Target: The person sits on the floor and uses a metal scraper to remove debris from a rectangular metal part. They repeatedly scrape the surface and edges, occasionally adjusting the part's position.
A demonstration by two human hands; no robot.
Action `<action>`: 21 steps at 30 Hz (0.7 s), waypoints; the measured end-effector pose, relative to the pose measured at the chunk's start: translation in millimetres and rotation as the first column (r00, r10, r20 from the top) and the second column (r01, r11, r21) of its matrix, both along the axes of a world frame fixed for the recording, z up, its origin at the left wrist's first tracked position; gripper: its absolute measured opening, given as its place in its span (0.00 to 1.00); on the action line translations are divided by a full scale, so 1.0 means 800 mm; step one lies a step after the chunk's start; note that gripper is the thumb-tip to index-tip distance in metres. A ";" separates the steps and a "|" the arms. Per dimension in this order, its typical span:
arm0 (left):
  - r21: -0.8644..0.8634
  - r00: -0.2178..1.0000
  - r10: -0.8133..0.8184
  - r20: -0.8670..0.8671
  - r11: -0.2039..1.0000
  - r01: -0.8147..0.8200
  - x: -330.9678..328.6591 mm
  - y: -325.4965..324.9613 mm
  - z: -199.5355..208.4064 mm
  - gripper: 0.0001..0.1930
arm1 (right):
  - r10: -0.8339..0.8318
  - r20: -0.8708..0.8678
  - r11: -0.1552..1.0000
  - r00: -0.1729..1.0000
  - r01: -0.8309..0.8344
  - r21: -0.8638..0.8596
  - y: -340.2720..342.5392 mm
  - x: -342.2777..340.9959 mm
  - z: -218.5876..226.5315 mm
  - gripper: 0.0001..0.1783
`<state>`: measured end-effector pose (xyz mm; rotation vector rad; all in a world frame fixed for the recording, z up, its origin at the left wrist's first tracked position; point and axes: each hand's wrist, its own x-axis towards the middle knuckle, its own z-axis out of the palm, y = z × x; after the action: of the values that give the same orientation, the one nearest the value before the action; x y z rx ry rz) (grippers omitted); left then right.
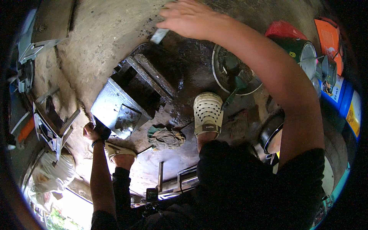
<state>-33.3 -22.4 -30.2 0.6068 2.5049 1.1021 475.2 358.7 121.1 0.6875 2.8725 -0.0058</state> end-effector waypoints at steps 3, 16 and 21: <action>-0.006 0.999 0.043 0.024 0.999 -0.042 0.000 0.000 0.001 0.22 | 0.012 -0.081 0.998 0.997 -0.018 -0.067 0.005 -0.039 -0.004 0.13; -0.055 0.996 0.083 0.024 0.995 -0.081 0.000 0.002 0.002 0.20 | 0.134 0.056 0.987 0.989 -0.138 0.081 0.013 -0.072 -0.002 0.08; -0.027 1.000 0.007 -0.010 1.000 -0.008 0.004 0.000 0.004 0.20 | 0.098 0.034 0.993 0.995 -0.100 0.061 0.005 -0.074 -0.008 0.07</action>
<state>-30.5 -22.4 -27.0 0.5975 2.5286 1.0683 416.4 363.0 114.8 0.5508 2.8844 0.1083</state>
